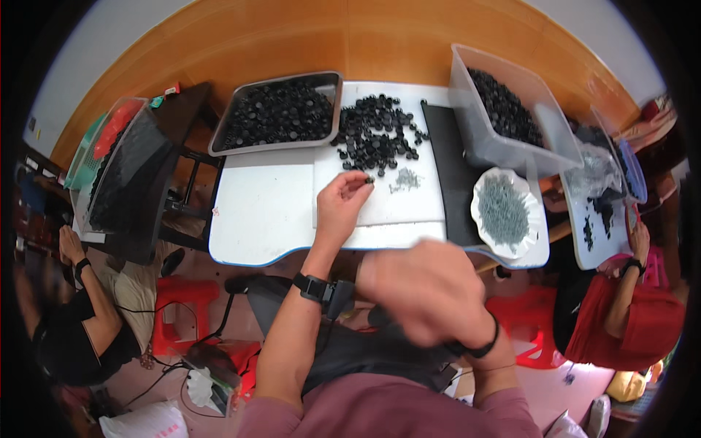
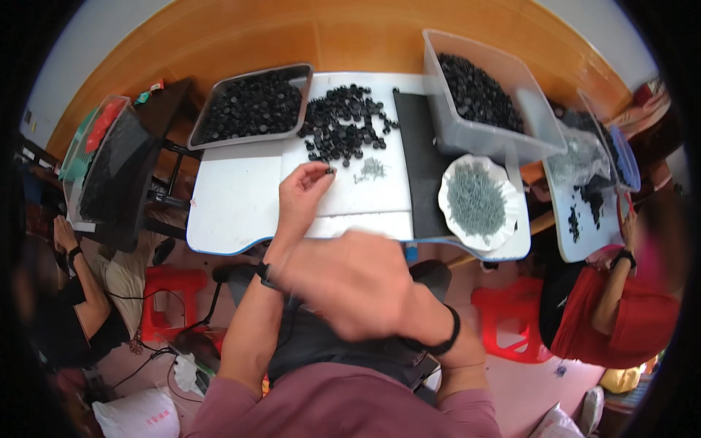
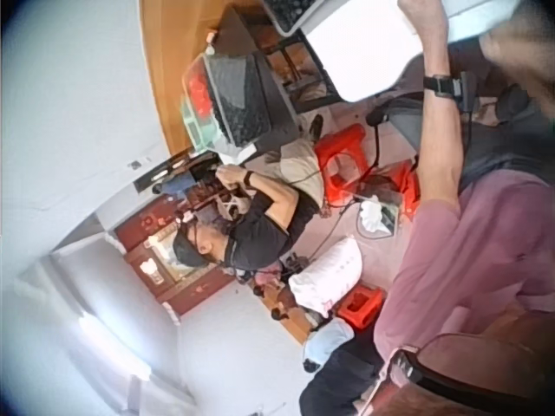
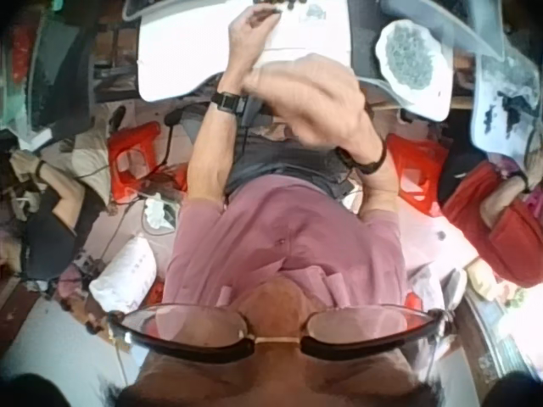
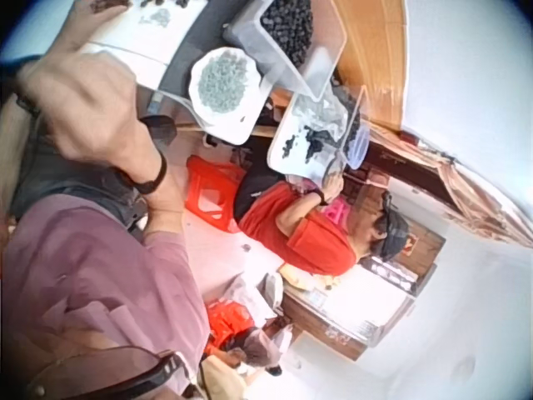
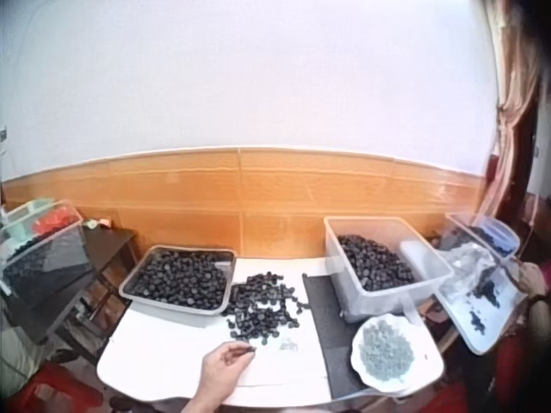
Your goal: Assembling small black plastic components by inserting metal screws into them at a workshop workbench.
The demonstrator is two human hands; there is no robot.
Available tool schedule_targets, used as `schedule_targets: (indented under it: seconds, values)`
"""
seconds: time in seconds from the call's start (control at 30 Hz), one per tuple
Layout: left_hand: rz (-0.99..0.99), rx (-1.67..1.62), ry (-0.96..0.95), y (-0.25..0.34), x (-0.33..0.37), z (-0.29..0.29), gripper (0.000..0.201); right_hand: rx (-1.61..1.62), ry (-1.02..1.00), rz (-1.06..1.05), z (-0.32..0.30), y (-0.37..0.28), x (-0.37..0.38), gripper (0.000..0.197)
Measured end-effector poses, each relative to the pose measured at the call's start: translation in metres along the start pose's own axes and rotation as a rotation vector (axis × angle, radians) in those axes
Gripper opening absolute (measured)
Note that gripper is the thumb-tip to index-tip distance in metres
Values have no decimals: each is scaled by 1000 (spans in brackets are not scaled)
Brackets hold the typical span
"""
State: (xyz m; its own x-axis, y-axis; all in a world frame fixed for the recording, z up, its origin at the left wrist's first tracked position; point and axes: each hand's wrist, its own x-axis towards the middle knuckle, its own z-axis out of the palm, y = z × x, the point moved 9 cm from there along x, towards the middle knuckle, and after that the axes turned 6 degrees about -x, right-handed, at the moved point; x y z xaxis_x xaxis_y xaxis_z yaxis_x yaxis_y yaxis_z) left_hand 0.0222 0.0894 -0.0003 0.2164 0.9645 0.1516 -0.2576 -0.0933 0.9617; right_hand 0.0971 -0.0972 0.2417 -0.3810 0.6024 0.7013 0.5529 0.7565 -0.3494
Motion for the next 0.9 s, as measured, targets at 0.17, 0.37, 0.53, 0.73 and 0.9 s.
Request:
schedule_targets:
  seconds: [0.17, 0.37, 0.53, 0.73, 0.9]
  values:
    - [23, 48, -23, 4, 8, 0, 22, 346, -22, -475, -24, -93, -28, 17]
    - [98, 149, -46, 16, 12, 3, 30, 494, 789, -60, -39, -93, -19, 15]
    - [90, 122, -46, 16, 2, 0, 26, -117, -43, 215, -23, -54, 9, 12]
    - [-42, 0, -69, 11, -2, 13, 28, -63, 342, 359, 27, 120, -50, 27]
    - [-62, -40, -75, 8, -2, 8, 25, -71, 248, 475, 88, 180, -70, 30]
